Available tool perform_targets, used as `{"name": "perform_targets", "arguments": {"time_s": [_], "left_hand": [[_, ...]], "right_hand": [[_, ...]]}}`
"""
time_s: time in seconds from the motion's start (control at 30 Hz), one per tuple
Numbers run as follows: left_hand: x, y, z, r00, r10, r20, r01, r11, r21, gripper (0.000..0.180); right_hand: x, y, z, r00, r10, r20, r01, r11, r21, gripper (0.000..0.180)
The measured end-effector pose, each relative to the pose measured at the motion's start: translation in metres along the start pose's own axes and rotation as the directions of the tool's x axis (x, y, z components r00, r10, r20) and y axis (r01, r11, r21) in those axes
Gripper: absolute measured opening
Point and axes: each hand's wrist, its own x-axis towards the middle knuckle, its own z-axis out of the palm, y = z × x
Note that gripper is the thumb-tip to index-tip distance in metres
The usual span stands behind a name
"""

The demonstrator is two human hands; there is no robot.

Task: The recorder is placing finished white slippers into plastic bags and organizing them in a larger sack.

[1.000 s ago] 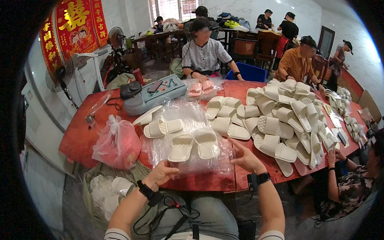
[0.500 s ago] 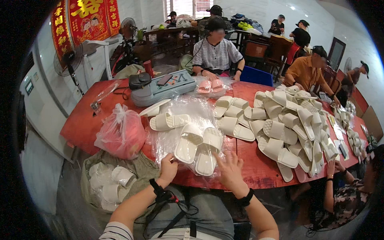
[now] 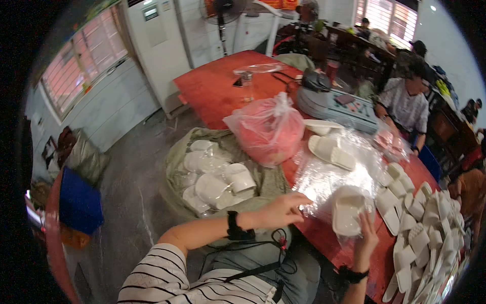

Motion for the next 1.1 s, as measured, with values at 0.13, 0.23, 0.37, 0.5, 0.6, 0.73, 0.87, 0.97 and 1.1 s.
{"name": "perform_targets", "arguments": {"time_s": [0.13,0.23,0.37,0.5,0.6,0.73,0.87,0.97,1.1], "left_hand": [[-0.051,-0.021,-0.121,0.968,0.032,-0.249,0.078,0.905,0.417,0.029],[-0.091,-0.034,-0.211,0.888,-0.257,-0.382,0.457,0.59,0.665,0.027],[-0.152,-0.086,-0.288,0.391,-0.557,-0.733,0.902,0.073,0.426,0.051],[-0.192,-0.118,-0.301,0.201,-0.588,-0.784,0.928,-0.143,0.345,0.062],[-0.189,-0.098,-0.278,0.157,-0.55,-0.82,0.963,-0.1,0.252,0.079],[-0.245,-0.09,-0.296,0.24,-0.497,-0.834,0.95,-0.055,0.306,0.06],[-0.282,-0.067,-0.303,0.526,-0.263,-0.809,0.837,0.328,0.438,0.054],[-0.27,-0.04,-0.287,0.531,-0.257,-0.808,0.799,0.469,0.375,0.052],[-0.285,-0.03,-0.275,0.527,-0.141,-0.838,0.742,0.557,0.373,0.055]], "right_hand": [[0.029,-0.022,-0.039,0.994,-0.07,0.086,0.063,0.995,0.083,0.053],[0.063,-0.045,-0.055,0.986,-0.133,0.102,0.1,0.955,0.279,0.048],[0.122,-0.136,-0.032,0.966,-0.235,0.109,0.173,0.899,0.402,0.039],[0.172,-0.224,0.024,0.885,-0.445,0.136,0.325,0.8,0.505,0.035],[0.196,-0.274,0.072,0.782,-0.607,0.142,0.434,0.693,0.576,0.048],[0.206,-0.325,0.144,0.7,-0.707,0.103,0.452,0.55,0.702,0.05],[0.187,-0.354,0.203,0.505,-0.855,0.113,0.603,0.444,0.663,0.036],[0.146,-0.361,0.24,0.231,-0.969,0.084,0.74,0.231,0.632,0.025],[0.095,-0.388,0.256,0.1,-0.985,0.139,0.724,0.168,0.669,0.027]]}}
